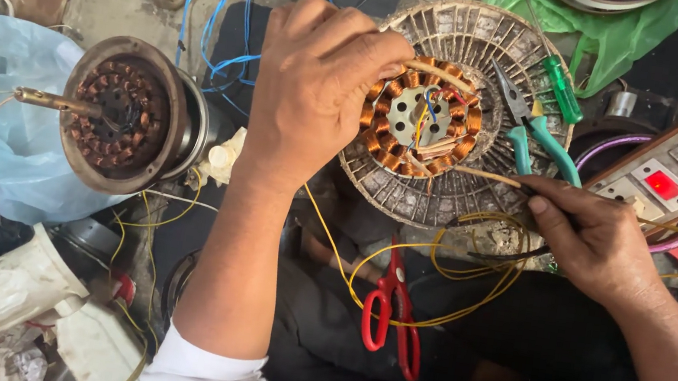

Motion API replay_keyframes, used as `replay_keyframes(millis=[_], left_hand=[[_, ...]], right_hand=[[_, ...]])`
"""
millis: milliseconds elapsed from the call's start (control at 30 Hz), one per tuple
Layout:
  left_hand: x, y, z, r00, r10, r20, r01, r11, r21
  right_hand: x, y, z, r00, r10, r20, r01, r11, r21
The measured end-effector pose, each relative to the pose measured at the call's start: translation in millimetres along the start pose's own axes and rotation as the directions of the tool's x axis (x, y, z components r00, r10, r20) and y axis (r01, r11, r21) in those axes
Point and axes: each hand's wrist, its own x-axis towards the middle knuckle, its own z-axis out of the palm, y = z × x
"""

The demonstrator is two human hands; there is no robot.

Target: The person repairs a fan motor stator by sliding insulation sleeves over electrical wires and tucking the wires and insulation into the stator coil slots using a small tool and by hand.

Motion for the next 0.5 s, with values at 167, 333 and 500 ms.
replay_keyframes(millis=[167,333,500], left_hand=[[0.6,-0.1,1.0,1.000,0.004,-0.002,-0.004,1.000,0.002],[0.9,0.5,0.1,1.000,0.004,0.003,-0.004,1.000,0.008],[1.1,-0.4,-0.5,1.000,0.012,0.004,-0.012,1.000,0.019]], right_hand=[[0.4,1.4,0.7,1.000,-0.027,-0.011,0.027,0.999,-0.020],[0.4,-1.7,0.4,0.999,-0.009,-0.032,0.006,0.996,-0.094],[-0.9,-2.8,-0.4,0.999,-0.001,-0.040,-0.002,0.998,-0.065]])
